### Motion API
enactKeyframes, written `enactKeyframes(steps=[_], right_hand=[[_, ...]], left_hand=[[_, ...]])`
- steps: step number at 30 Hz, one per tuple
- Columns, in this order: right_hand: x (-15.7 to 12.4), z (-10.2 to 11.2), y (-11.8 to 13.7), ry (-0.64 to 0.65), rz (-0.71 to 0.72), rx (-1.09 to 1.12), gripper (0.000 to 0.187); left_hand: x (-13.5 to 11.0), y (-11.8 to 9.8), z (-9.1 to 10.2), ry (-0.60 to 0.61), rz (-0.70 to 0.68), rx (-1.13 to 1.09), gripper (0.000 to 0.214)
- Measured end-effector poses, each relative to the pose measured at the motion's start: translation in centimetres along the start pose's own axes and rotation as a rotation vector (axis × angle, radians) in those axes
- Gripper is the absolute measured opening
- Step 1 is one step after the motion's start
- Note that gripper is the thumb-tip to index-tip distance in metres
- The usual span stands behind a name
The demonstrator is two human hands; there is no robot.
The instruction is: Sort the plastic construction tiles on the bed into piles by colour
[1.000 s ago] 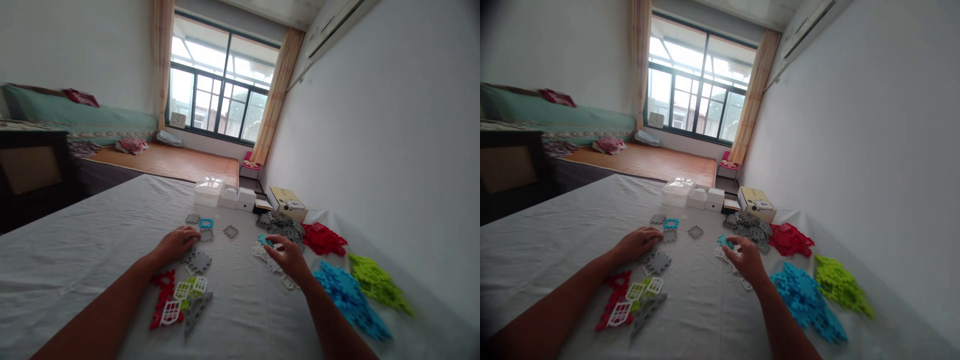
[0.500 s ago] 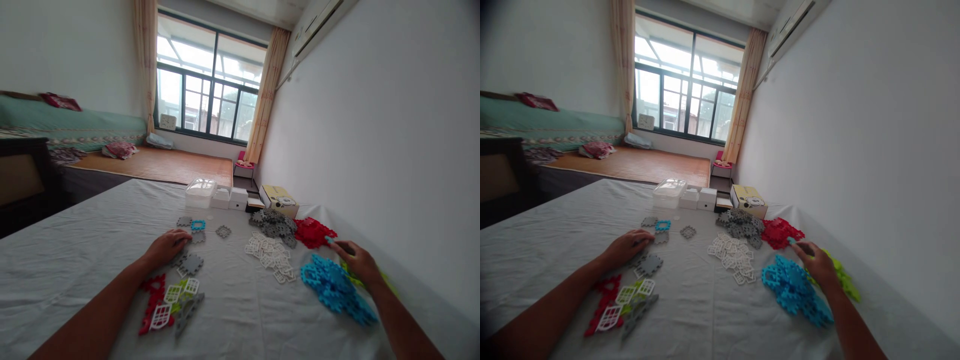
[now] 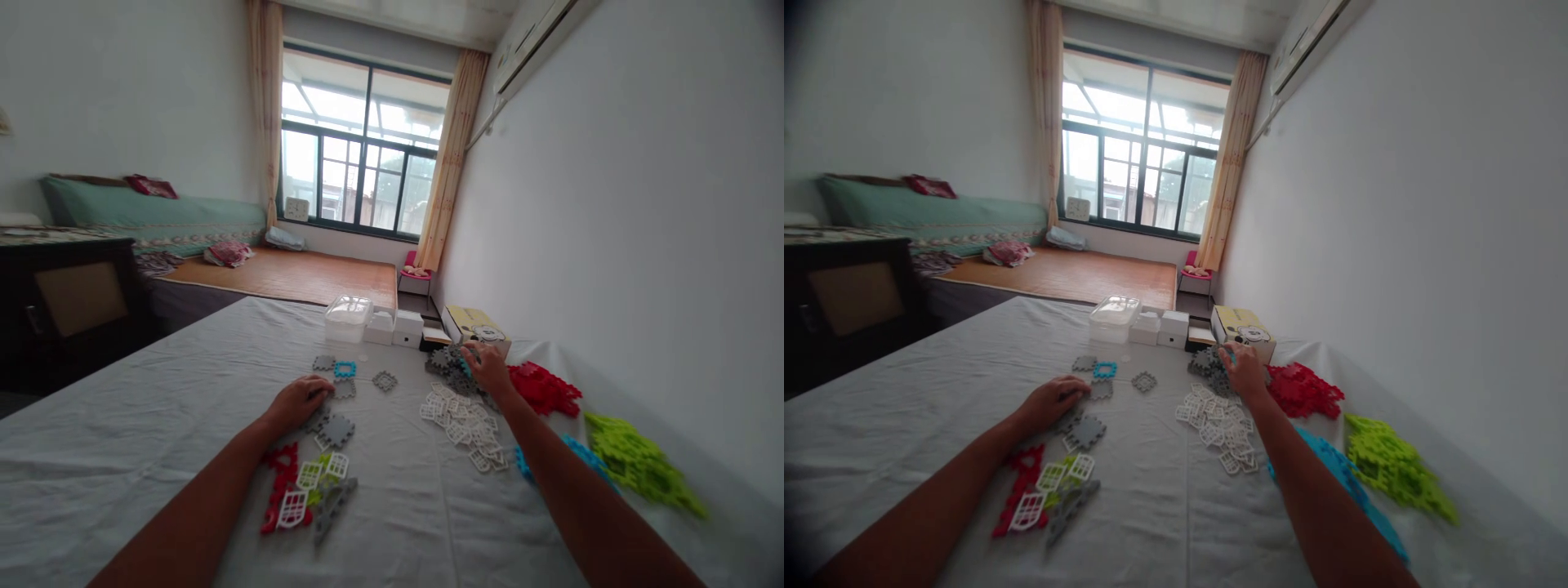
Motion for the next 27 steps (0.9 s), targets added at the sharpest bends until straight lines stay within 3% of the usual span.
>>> enactKeyframes(steps=[5, 11, 16, 19, 22, 24, 27], right_hand=[[-0.3, -0.4, -0.9, -0.054, -0.067, 0.017, 0.033], [-1.5, -2.8, -4.8, 0.099, -0.263, -0.17, 0.047], [-1.6, -3.6, -3.1, 0.06, -0.336, -0.291, 0.05], [-1.7, -1.7, -2.0, 0.022, -0.326, -0.244, 0.053], [-3.3, 1.7, -2.4, 0.091, -0.202, -0.115, 0.055], [-5.8, 4.4, -3.6, 0.144, -0.131, -0.062, 0.056], [-10.7, 7.7, -6.4, 0.235, -0.187, -0.028, 0.058]], left_hand=[[0.2, 0.1, 0.0, -0.008, -0.001, -0.034, 0.031], [0.3, 0.6, -0.1, -0.014, -0.006, -0.05, 0.03], [0.1, 0.5, 0.1, -0.027, -0.015, -0.054, 0.031], [0.1, 0.4, 0.1, -0.013, -0.006, -0.054, 0.031], [0.3, 0.6, 0.1, 0.01, 0.01, -0.054, 0.032], [0.5, 0.8, -0.1, 0.022, 0.01, -0.052, 0.033], [0.7, 1.0, -0.2, 0.022, 0.014, -0.041, 0.034]])
Point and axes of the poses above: each hand's wrist, its own x-axis towards the middle knuckle, its own z-axis out of the back of the hand, y = z × x, the point moved 4 cm from there along x, towards the middle knuckle, and after that the axes turned 12 degrees about y, right-handed, at the moved point
